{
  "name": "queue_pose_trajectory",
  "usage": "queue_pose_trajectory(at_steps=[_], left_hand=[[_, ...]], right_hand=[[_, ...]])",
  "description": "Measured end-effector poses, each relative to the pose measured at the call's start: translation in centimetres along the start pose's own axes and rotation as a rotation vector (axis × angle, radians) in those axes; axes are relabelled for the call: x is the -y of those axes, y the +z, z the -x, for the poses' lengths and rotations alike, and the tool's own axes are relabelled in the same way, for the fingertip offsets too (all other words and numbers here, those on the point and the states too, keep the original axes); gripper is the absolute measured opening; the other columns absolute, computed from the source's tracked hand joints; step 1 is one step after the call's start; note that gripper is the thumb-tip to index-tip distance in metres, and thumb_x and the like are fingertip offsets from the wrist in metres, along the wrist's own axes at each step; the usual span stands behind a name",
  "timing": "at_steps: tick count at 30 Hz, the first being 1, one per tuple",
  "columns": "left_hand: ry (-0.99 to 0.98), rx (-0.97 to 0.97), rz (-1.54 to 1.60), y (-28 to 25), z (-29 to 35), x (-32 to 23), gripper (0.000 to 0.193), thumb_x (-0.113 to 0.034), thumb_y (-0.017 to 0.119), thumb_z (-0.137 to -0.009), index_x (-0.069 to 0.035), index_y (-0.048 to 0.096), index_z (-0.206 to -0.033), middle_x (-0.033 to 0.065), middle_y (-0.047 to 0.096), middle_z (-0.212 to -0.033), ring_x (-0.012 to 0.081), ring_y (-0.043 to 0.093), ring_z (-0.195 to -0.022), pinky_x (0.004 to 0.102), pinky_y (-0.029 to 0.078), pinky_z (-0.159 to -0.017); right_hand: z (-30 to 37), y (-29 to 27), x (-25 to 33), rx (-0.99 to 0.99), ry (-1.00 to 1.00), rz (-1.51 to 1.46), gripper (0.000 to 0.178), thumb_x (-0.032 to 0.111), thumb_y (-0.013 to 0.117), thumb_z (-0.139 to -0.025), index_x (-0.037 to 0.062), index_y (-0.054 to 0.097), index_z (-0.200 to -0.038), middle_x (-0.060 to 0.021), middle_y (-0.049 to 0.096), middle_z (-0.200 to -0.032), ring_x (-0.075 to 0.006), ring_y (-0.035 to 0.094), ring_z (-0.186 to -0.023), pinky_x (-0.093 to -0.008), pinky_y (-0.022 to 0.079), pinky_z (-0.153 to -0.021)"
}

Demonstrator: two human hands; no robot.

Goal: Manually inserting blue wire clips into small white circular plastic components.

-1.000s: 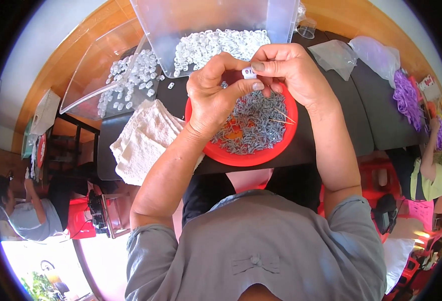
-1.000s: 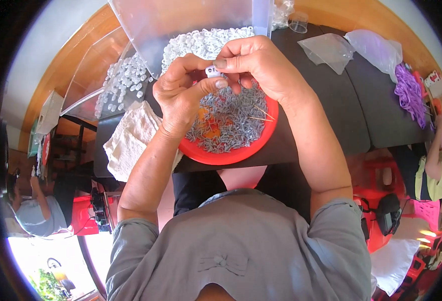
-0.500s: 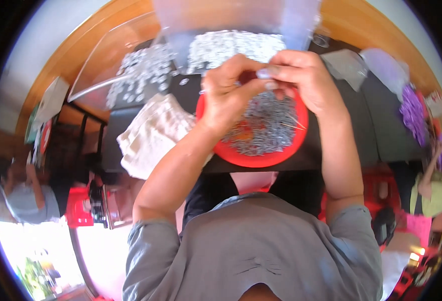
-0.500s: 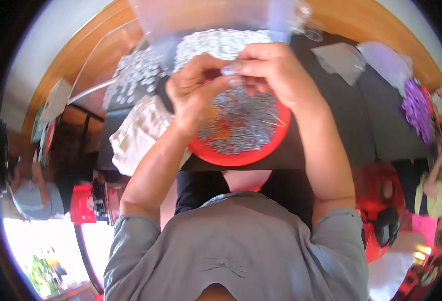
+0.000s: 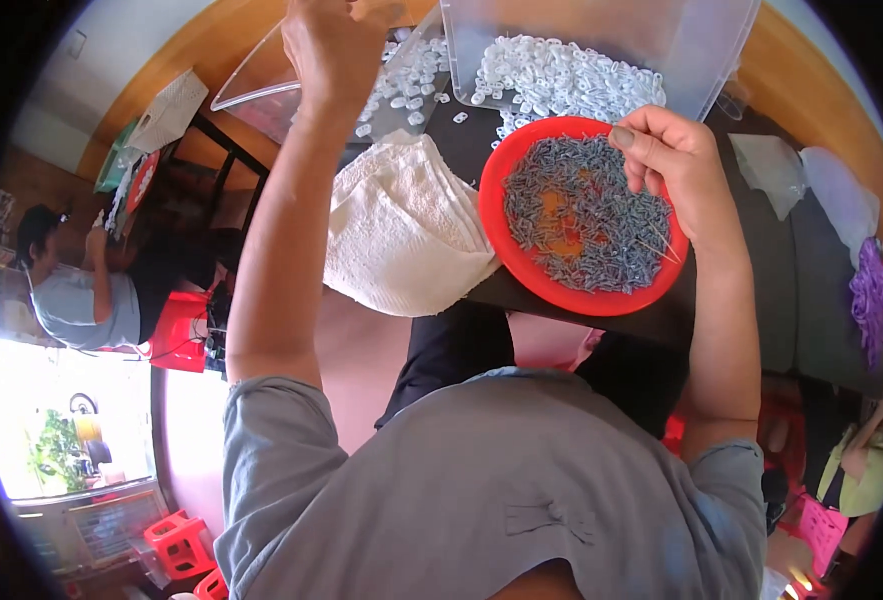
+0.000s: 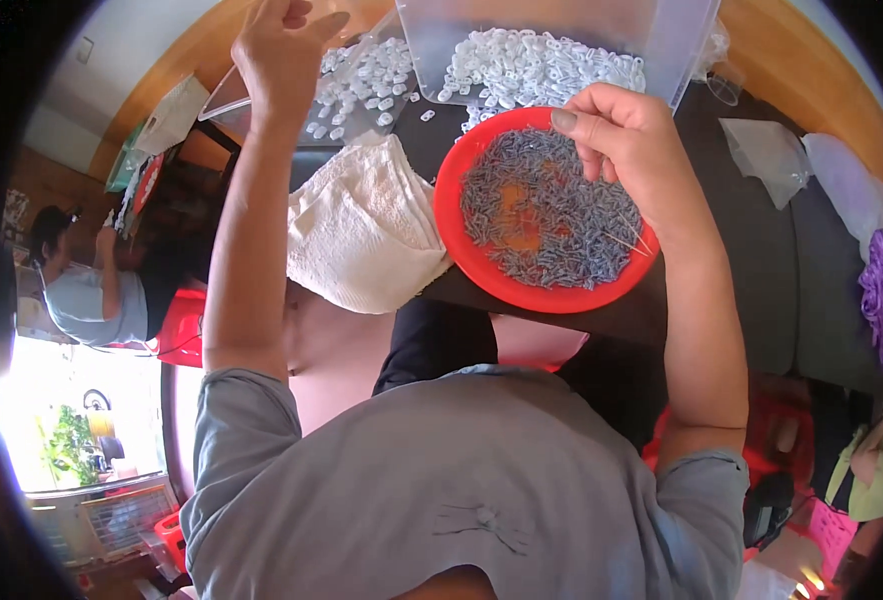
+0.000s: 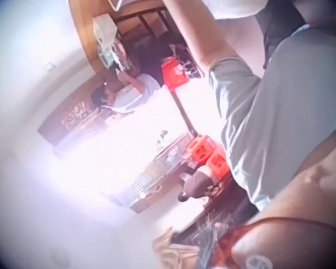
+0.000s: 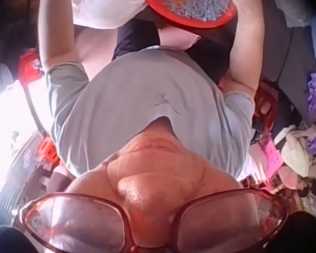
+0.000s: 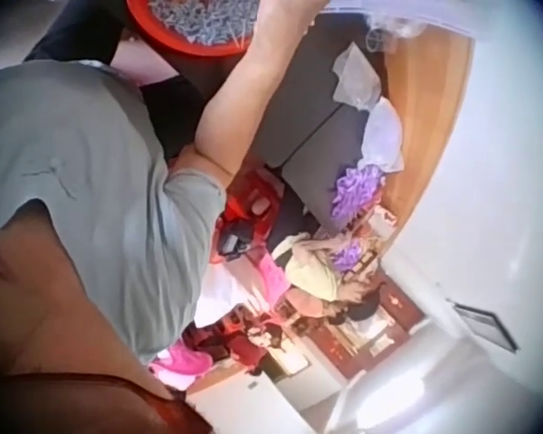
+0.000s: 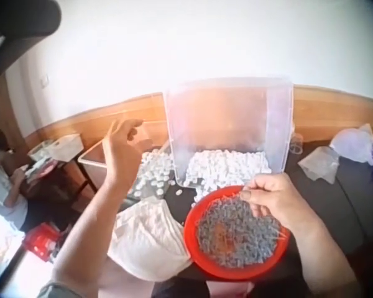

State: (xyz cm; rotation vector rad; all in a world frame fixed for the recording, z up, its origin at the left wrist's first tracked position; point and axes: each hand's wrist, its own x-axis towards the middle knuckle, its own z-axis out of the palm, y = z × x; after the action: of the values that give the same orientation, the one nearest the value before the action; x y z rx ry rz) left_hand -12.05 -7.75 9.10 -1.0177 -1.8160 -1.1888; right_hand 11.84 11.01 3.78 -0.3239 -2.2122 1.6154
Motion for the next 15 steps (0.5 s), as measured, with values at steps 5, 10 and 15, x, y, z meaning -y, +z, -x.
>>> queue_pose_trajectory(at_steps=[5,10,15], left_hand=[[0.124,0.229,0.150,3.4,6.4,-1.0,0.010,-0.006,0.070,-0.077,-0.002,0.069,-0.086,0.0069,0.067,-0.074,0.0180,0.061,-0.064,0.0302,0.049,-0.063],[0.104,0.594,-0.361,6.7,9.2,0.1,0.015,-0.013,0.057,-0.081,-0.001,0.066,-0.083,0.0201,0.067,-0.093,0.0384,0.065,-0.084,0.0461,0.052,-0.073],[0.025,0.908,-0.597,8.6,10.1,1.0,0.025,-0.013,0.052,-0.081,0.001,0.067,-0.094,0.0260,0.064,-0.103,0.0419,0.065,-0.091,0.0476,0.053,-0.077]], right_hand=[[-0.1,0.1,-1.0,-0.064,0.017,0.091,0.017,0.020,0.064,-0.089,0.0035,0.064,-0.086,0.0044,0.052,-0.064,-0.0034,0.049,-0.056,-0.0181,0.032,-0.049],[-1.2,-0.3,-3.3,-0.087,-0.219,0.622,0.017,0.019,0.065,-0.086,0.0027,0.062,-0.088,-0.0018,0.054,-0.064,-0.0093,0.050,-0.059,-0.0271,0.040,-0.058],[-0.3,0.3,-2.5,0.023,-0.159,0.869,0.018,0.018,0.067,-0.082,0.0043,0.063,-0.093,-0.0082,0.060,-0.070,-0.0190,0.056,-0.063,-0.0333,0.043,-0.063]])
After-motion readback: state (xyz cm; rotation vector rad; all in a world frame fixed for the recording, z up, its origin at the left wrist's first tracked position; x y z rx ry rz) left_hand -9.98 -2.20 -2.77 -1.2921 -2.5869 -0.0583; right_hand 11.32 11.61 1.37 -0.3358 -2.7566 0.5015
